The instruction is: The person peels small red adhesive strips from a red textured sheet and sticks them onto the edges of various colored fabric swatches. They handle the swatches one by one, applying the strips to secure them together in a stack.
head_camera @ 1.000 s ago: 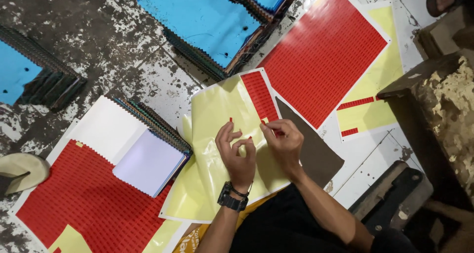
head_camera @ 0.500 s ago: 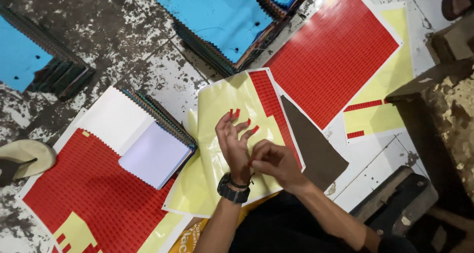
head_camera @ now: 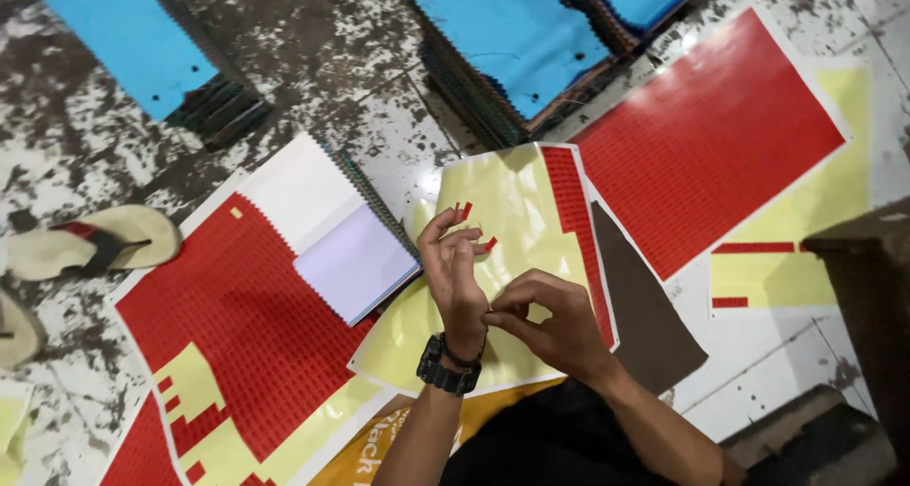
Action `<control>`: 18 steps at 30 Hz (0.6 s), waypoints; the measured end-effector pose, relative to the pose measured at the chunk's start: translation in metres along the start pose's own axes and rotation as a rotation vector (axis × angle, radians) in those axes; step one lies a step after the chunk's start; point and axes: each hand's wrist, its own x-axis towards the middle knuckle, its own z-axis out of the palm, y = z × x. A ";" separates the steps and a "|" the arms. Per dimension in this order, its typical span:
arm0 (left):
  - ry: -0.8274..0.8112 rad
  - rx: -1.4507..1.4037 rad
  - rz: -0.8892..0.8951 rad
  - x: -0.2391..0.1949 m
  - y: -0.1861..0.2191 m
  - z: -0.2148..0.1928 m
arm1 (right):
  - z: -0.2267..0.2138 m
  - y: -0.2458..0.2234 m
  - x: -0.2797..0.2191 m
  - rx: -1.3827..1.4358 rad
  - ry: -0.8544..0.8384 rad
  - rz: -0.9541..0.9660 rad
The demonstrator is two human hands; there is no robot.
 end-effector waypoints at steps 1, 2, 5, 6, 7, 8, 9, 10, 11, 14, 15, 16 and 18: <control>0.012 0.003 0.006 -0.001 0.001 -0.002 | 0.002 -0.003 0.000 0.008 -0.011 -0.004; 0.014 0.000 0.026 -0.001 0.002 -0.004 | 0.004 -0.007 0.001 0.016 -0.011 0.000; 0.026 -0.013 0.068 -0.001 0.005 -0.007 | 0.007 -0.013 0.003 0.051 -0.037 0.018; 0.025 -0.027 0.084 -0.002 0.006 -0.008 | 0.007 -0.014 0.004 0.071 -0.052 0.035; 0.036 -0.023 0.089 -0.001 0.008 -0.009 | 0.008 -0.016 0.004 0.078 -0.062 0.032; 0.037 -0.035 0.095 0.000 0.010 -0.011 | 0.008 -0.018 0.004 0.120 -0.089 0.055; 0.041 -0.046 0.100 0.000 0.011 -0.013 | 0.008 -0.019 0.004 0.164 -0.119 0.080; 0.054 -0.040 0.104 -0.001 0.018 -0.014 | 0.007 -0.022 0.003 0.172 -0.130 0.080; 0.076 0.006 0.124 0.000 0.027 -0.015 | 0.007 -0.026 0.005 0.126 -0.193 0.049; 0.132 0.030 0.188 0.001 0.041 -0.020 | 0.014 -0.025 0.007 0.005 -0.205 -0.042; 0.150 0.004 0.223 0.001 0.044 -0.021 | 0.017 -0.023 0.007 -0.079 -0.139 -0.092; 0.162 0.006 0.233 0.002 0.046 -0.023 | 0.019 -0.027 0.010 -0.072 -0.150 -0.101; 0.206 -0.002 0.287 0.002 0.049 -0.028 | 0.024 -0.036 0.016 -0.045 -0.153 -0.153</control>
